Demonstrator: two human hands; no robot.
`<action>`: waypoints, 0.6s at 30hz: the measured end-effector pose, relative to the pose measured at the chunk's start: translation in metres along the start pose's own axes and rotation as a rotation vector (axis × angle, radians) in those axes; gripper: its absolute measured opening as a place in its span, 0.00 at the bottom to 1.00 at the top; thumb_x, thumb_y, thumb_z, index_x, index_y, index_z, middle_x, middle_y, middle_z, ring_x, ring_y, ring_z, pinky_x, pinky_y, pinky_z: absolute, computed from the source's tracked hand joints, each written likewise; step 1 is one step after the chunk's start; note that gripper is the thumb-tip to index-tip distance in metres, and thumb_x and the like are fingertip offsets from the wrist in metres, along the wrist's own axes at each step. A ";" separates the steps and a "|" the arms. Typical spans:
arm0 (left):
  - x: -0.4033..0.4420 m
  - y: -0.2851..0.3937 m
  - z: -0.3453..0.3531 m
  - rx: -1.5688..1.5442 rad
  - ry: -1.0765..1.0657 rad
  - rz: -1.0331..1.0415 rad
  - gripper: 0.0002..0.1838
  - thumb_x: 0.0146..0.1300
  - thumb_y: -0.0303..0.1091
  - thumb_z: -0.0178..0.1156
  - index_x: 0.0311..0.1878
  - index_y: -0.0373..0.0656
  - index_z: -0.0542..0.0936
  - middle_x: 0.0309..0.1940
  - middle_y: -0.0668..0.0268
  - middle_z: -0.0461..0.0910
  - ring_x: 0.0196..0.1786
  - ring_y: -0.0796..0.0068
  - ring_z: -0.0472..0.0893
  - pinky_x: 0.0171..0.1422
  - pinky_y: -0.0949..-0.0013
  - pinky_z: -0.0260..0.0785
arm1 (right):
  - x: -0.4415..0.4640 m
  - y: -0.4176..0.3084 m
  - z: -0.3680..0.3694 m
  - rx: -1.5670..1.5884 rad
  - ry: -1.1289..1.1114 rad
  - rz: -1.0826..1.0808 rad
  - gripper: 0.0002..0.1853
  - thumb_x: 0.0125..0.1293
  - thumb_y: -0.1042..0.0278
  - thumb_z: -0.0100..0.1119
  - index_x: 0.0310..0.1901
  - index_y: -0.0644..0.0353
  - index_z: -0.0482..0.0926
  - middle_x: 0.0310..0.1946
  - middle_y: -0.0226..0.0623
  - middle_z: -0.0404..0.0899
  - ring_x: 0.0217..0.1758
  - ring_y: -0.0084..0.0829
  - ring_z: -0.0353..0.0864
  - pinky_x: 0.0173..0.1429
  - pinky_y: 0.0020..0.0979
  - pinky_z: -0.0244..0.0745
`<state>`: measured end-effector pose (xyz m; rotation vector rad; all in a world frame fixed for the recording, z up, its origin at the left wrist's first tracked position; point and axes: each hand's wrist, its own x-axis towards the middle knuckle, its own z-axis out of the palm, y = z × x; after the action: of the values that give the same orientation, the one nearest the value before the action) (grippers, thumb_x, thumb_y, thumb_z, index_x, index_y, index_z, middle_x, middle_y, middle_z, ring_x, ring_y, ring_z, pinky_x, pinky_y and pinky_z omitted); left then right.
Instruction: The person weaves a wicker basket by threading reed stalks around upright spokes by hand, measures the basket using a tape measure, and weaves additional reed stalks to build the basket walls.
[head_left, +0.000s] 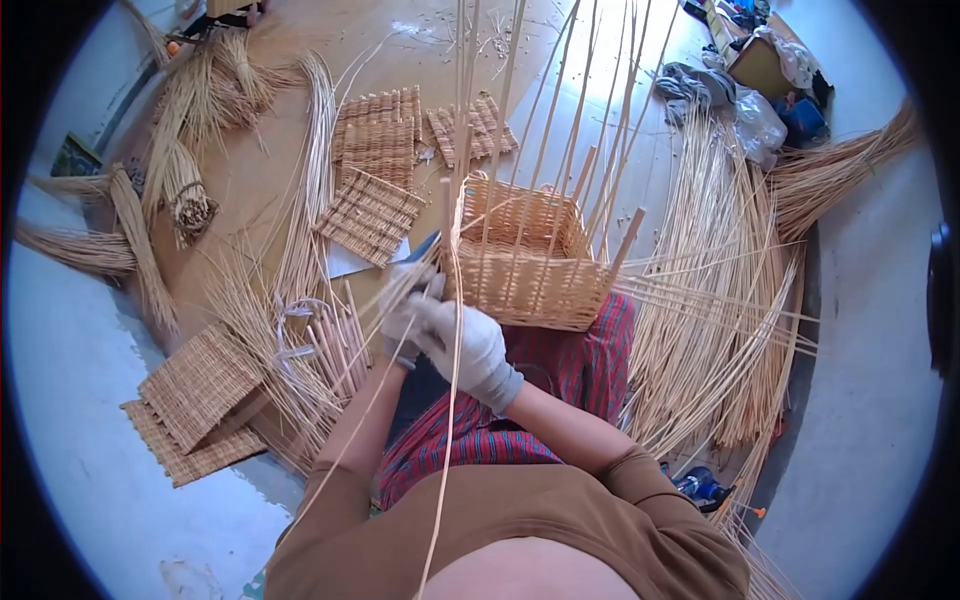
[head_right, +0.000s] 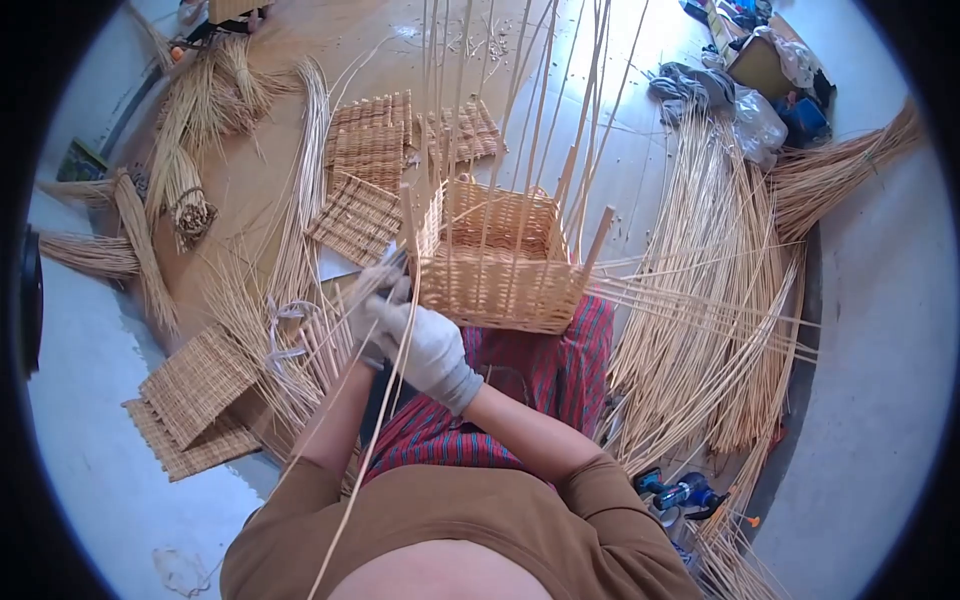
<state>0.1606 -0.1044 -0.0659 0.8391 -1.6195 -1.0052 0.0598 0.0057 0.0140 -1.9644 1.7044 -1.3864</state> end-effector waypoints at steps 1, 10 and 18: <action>-0.002 -0.024 -0.002 -0.147 0.005 0.027 0.12 0.58 0.32 0.75 0.41 0.41 0.82 0.39 0.63 0.84 0.42 0.69 0.83 0.49 0.65 0.76 | 0.006 -0.003 -0.005 -0.097 -0.116 -0.040 0.19 0.62 0.63 0.69 0.54 0.50 0.82 0.32 0.38 0.81 0.34 0.42 0.83 0.38 0.42 0.79; 0.090 0.001 -0.018 -0.338 -0.886 -0.339 0.35 0.62 0.27 0.73 0.73 0.44 0.72 0.48 0.73 0.77 0.48 0.84 0.75 0.54 0.80 0.71 | -0.007 0.000 -0.021 -0.044 -0.107 -0.089 0.11 0.61 0.66 0.71 0.46 0.49 0.85 0.32 0.34 0.85 0.36 0.39 0.86 0.40 0.39 0.81; 0.093 -0.012 -0.020 -0.510 -0.950 -0.376 0.22 0.63 0.33 0.74 0.59 0.44 0.80 0.51 0.74 0.78 0.56 0.81 0.75 0.65 0.71 0.68 | -0.029 0.021 -0.055 -0.050 -0.089 -0.028 0.17 0.62 0.72 0.68 0.53 0.50 0.87 0.38 0.35 0.88 0.38 0.36 0.87 0.41 0.34 0.82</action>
<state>0.1573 -0.1965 -0.0381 0.2979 -1.8249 -2.2006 0.0085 0.0469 0.0151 -2.0516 1.6939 -1.2568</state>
